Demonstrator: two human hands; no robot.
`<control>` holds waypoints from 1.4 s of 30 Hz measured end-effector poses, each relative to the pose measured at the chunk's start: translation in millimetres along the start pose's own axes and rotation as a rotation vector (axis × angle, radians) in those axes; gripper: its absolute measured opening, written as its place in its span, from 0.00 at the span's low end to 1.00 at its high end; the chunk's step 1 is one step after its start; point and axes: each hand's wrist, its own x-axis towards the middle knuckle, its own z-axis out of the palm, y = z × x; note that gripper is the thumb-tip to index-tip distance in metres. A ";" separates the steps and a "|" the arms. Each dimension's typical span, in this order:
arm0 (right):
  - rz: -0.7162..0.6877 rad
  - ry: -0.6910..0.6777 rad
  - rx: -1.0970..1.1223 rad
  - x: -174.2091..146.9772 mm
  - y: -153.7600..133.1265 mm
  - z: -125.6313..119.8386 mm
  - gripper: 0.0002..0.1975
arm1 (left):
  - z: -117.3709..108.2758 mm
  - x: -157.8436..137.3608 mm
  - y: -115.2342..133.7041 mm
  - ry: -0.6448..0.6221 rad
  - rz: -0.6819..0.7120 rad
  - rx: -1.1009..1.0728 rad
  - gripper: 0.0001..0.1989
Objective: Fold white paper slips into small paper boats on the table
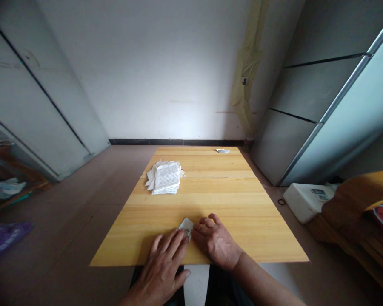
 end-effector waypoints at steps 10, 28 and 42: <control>0.084 -0.062 0.006 14.6 1.9 10.7 0.16 | 2.0 2.7 2.7 -0.018 -0.032 0.005 0.28; 0.250 -0.147 -0.004 31.1 0.3 8.1 0.13 | 3.9 3.6 4.3 -0.050 -0.063 -0.057 0.32; 0.328 -0.080 0.001 9.4 -5.3 10.1 0.16 | 3.1 4.4 4.6 0.029 -0.041 -0.013 0.29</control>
